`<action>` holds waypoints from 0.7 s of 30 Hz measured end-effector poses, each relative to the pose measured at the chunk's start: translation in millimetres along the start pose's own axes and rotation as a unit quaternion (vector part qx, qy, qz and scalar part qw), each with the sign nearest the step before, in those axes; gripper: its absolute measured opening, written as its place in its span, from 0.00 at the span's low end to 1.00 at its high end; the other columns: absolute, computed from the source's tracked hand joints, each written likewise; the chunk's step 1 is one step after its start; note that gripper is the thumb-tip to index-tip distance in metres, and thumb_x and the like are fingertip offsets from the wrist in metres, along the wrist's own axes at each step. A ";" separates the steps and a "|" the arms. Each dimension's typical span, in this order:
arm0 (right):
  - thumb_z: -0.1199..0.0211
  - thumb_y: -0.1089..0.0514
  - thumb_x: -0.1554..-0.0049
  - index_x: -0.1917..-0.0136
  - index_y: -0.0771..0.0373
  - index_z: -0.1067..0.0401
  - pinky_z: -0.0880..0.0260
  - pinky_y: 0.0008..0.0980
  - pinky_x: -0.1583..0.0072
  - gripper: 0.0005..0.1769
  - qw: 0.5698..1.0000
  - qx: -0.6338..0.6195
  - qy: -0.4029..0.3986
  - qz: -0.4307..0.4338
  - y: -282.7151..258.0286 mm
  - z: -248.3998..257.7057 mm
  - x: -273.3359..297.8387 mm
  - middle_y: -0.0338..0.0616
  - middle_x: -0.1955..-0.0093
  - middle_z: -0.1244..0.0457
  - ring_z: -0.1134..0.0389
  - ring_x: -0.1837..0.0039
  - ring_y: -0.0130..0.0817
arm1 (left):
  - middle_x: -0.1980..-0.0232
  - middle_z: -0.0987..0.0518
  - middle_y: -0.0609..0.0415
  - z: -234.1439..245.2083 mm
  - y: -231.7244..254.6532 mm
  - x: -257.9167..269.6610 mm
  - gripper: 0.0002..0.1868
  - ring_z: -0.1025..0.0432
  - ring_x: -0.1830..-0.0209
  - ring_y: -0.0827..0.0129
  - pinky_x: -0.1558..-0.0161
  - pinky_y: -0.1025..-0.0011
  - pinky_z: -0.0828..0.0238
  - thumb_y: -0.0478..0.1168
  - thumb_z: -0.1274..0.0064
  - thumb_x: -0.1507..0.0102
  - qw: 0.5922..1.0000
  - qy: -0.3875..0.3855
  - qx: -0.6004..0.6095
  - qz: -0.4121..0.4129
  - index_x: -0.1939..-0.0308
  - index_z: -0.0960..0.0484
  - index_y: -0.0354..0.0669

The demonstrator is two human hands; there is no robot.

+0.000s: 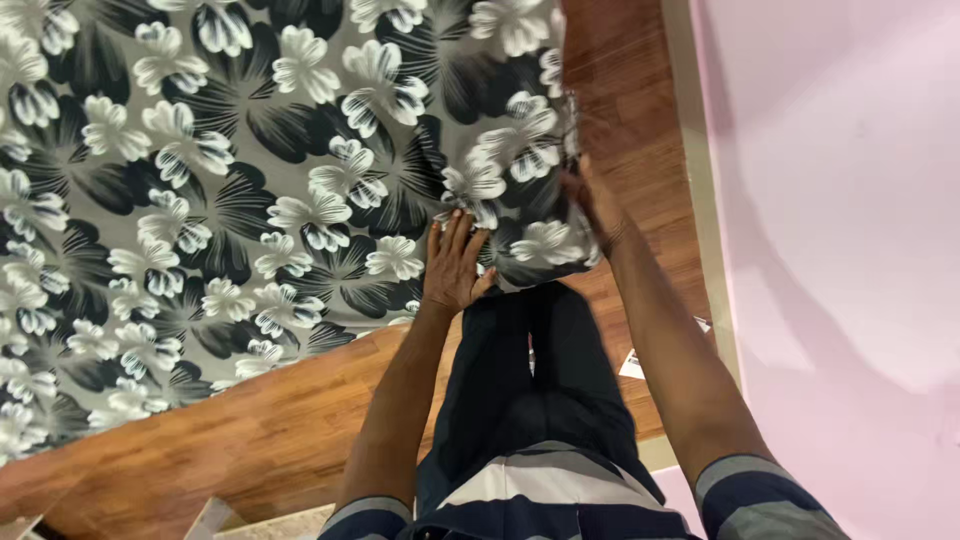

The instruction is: The person unfolds and then folds a large floral patterned fabric sheet by hand on a wooden floor, aligning the edges and smoothing it out.

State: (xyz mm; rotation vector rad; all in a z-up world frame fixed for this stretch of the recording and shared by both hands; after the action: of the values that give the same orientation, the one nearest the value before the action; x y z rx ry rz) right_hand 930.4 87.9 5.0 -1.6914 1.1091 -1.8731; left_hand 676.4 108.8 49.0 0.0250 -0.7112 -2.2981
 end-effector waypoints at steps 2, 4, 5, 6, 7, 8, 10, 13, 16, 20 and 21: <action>0.32 0.46 0.44 0.41 0.66 0.25 0.30 0.37 0.41 0.25 0.991 -0.118 0.008 -0.070 36.7 -1.1 -17.2 0.45 0.47 0.30 0.29 0.45 0.35 | 0.21 0.39 0.39 12.9 2.4 5.8 0.37 0.52 0.17 0.48 0.21 0.42 0.65 0.67 0.72 0.30 0.999 0.008 0.044 0.018 0.30 0.30 0.45; 0.32 0.46 0.43 0.41 0.66 0.25 0.30 0.37 0.41 0.25 0.968 -0.204 -0.040 -0.142 69.2 -13.6 -23.9 0.45 0.47 0.30 0.29 0.45 0.36 | 0.20 0.39 0.41 18.1 13.7 5.7 0.36 0.51 0.16 0.50 0.19 0.43 0.66 0.66 0.75 0.28 0.995 0.017 0.092 0.032 0.30 0.31 0.46; 0.33 0.46 0.43 0.40 0.65 0.26 0.30 0.38 0.41 0.25 0.952 -0.242 -0.077 -0.172 80.5 -29.6 -31.4 0.45 0.47 0.30 0.30 0.45 0.36 | 0.21 0.39 0.42 22.1 10.6 6.0 0.37 0.49 0.16 0.50 0.17 0.44 0.65 0.66 0.74 0.29 0.987 0.043 0.137 0.075 0.30 0.33 0.44; 0.33 0.46 0.43 0.40 0.65 0.26 0.30 0.38 0.41 0.25 0.934 -0.271 -0.120 -0.197 87.7 -48.0 -38.5 0.45 0.47 0.30 0.30 0.45 0.36 | 0.22 0.38 0.43 25.6 8.3 7.9 0.38 0.47 0.16 0.50 0.15 0.45 0.64 0.67 0.73 0.29 0.974 0.068 0.181 0.118 0.30 0.36 0.41; 0.33 0.46 0.42 0.40 0.65 0.26 0.30 0.38 0.41 0.25 0.915 -0.306 -0.153 -0.216 91.6 -61.8 -41.8 0.45 0.47 0.30 0.30 0.45 0.36 | 0.22 0.38 0.43 27.1 18.8 8.3 0.38 0.47 0.16 0.50 0.15 0.45 0.64 0.67 0.73 0.29 0.974 0.069 0.181 0.119 0.30 0.36 0.41; 0.33 0.45 0.42 0.40 0.65 0.26 0.30 0.38 0.41 0.24 0.892 -0.344 -0.179 -0.231 94.3 -76.6 -40.4 0.45 0.46 0.31 0.30 0.45 0.36 | 0.20 0.42 0.38 41.0 26.7 12.4 0.40 0.49 0.16 0.46 0.17 0.45 0.62 0.68 0.71 0.28 0.955 0.143 0.227 0.128 0.27 0.40 0.37; 0.34 0.45 0.41 0.40 0.64 0.26 0.30 0.39 0.41 0.24 0.859 -0.389 -0.217 -0.251 93.8 -95.7 -45.1 0.45 0.46 0.31 0.31 0.44 0.36 | 0.19 0.46 0.34 64.5 40.2 15.2 0.43 0.51 0.16 0.41 0.18 0.46 0.59 0.68 0.69 0.26 0.927 0.223 0.266 0.141 0.23 0.45 0.33; 0.35 0.45 0.40 0.40 0.64 0.26 0.31 0.39 0.41 0.24 0.843 -0.388 -0.255 -0.271 93.1 -104.7 -59.3 0.45 0.46 0.31 0.31 0.44 0.37 | 0.17 0.50 0.30 85.8 73.4 17.2 0.52 0.54 0.16 0.37 0.20 0.41 0.67 0.72 0.63 0.32 0.938 0.210 0.227 0.156 0.19 0.52 0.33; 0.36 0.45 0.39 0.39 0.63 0.27 0.31 0.40 0.41 0.23 0.837 -0.370 -0.291 -0.279 82.8 -105.7 -80.5 0.45 0.46 0.32 0.32 0.44 0.37 | 0.17 0.54 0.27 86.1 95.2 -10.1 0.48 0.56 0.17 0.33 0.22 0.41 0.62 0.71 0.53 0.34 0.950 0.155 0.215 0.167 0.22 0.42 0.43; 0.37 0.44 0.38 0.39 0.63 0.27 0.32 0.41 0.41 0.23 0.831 -0.376 -0.296 -0.284 80.2 -93.7 -98.2 0.45 0.46 0.32 0.33 0.44 0.38 | 0.18 0.51 0.30 75.1 125.8 -25.5 0.44 0.55 0.17 0.35 0.21 0.39 0.65 0.68 0.50 0.36 0.945 0.202 0.144 0.211 0.24 0.36 0.50; 0.37 0.44 0.38 0.39 0.62 0.27 0.32 0.41 0.41 0.23 0.827 -0.377 -0.299 -0.291 82.2 -94.8 -97.7 0.45 0.45 0.33 0.33 0.44 0.38 | 0.19 0.50 0.31 72.3 136.7 -22.6 0.43 0.55 0.17 0.36 0.21 0.37 0.68 0.68 0.49 0.38 0.948 0.209 0.078 0.229 0.25 0.33 0.51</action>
State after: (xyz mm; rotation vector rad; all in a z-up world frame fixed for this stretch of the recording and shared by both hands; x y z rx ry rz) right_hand 841.5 136.8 -117.5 -3.0670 1.1979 -0.9644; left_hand 764.4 78.0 174.3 0.3716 -0.5978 -1.7118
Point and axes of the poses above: each hand's wrist, its own x-axis away from the middle knuckle, its own z-axis out of the back of the hand, y = z × x, the point moved 9 cm from there along -x, towards the middle knuckle
